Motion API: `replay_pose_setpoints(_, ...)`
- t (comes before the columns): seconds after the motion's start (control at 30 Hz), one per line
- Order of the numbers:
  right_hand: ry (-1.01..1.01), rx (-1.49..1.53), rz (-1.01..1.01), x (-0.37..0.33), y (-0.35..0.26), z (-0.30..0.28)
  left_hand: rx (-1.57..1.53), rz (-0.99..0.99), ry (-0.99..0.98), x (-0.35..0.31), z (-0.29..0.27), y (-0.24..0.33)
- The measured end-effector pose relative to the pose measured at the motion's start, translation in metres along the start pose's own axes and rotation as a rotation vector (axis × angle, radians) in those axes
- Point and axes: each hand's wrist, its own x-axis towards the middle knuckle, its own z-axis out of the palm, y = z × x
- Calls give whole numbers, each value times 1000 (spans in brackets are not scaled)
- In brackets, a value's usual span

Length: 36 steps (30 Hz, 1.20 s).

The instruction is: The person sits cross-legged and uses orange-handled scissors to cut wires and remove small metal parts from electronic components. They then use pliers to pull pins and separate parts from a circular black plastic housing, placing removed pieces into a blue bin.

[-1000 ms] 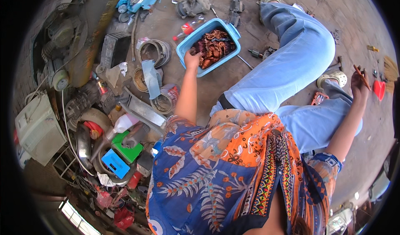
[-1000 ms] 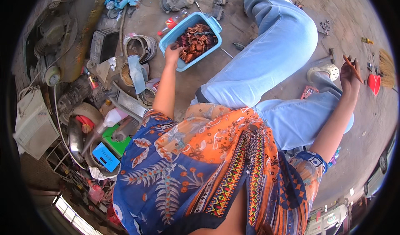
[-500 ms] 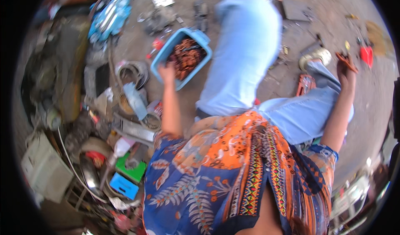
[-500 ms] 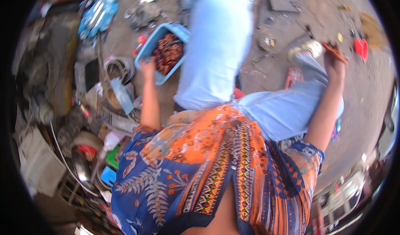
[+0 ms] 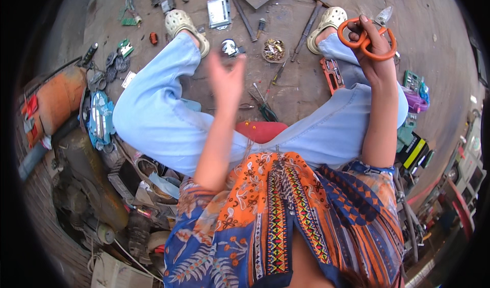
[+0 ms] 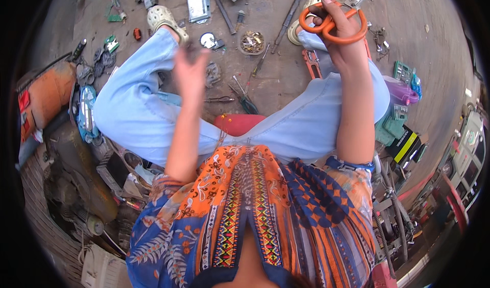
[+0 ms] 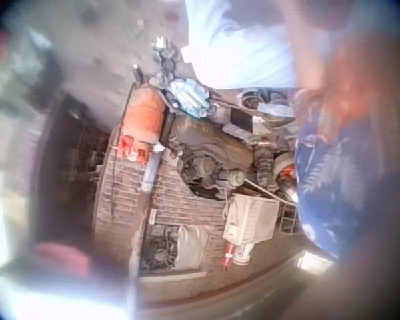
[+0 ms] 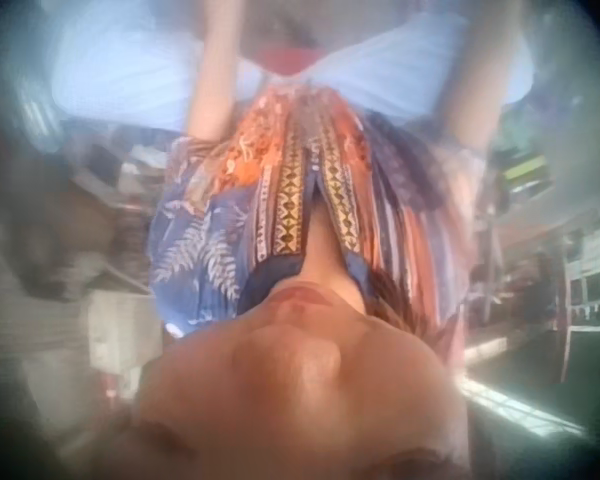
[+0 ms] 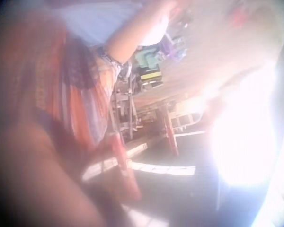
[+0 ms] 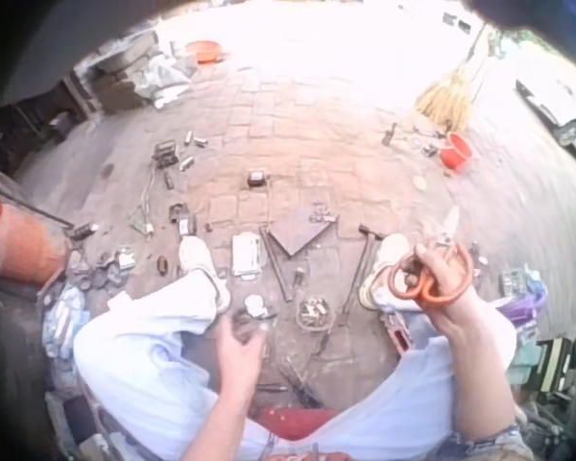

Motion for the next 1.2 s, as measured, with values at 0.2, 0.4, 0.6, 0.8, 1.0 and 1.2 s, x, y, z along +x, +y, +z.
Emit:
replay_pose_setpoints(0.2, 64, 170, 52, -15, 9, 26, -457, -958, -164, 0, 114, -132)
replay_pose_setpoints(0.4, 52, 83, 22, -25, 15, 33, -403, -950, -286, -2, 129, -165)
replay_pose_setpoints(0.6, 41, -10, 67, -27, 29, 23, -194, -758, -296, -21, 67, -108)
replay_pose_setpoints(0.8, -33, 176, 58, -11, 38, -2, -377, -754, -441, -53, 3, -31)
replay_pose_setpoints(1.0, -87, -149, -19, 9, 53, 12, -301, -671, -434, -49, 25, -43)
replay_pose_setpoints(1.2, -171, -626, -69, -13, 84, 21, -253, -569, -400, -62, 3, -35)
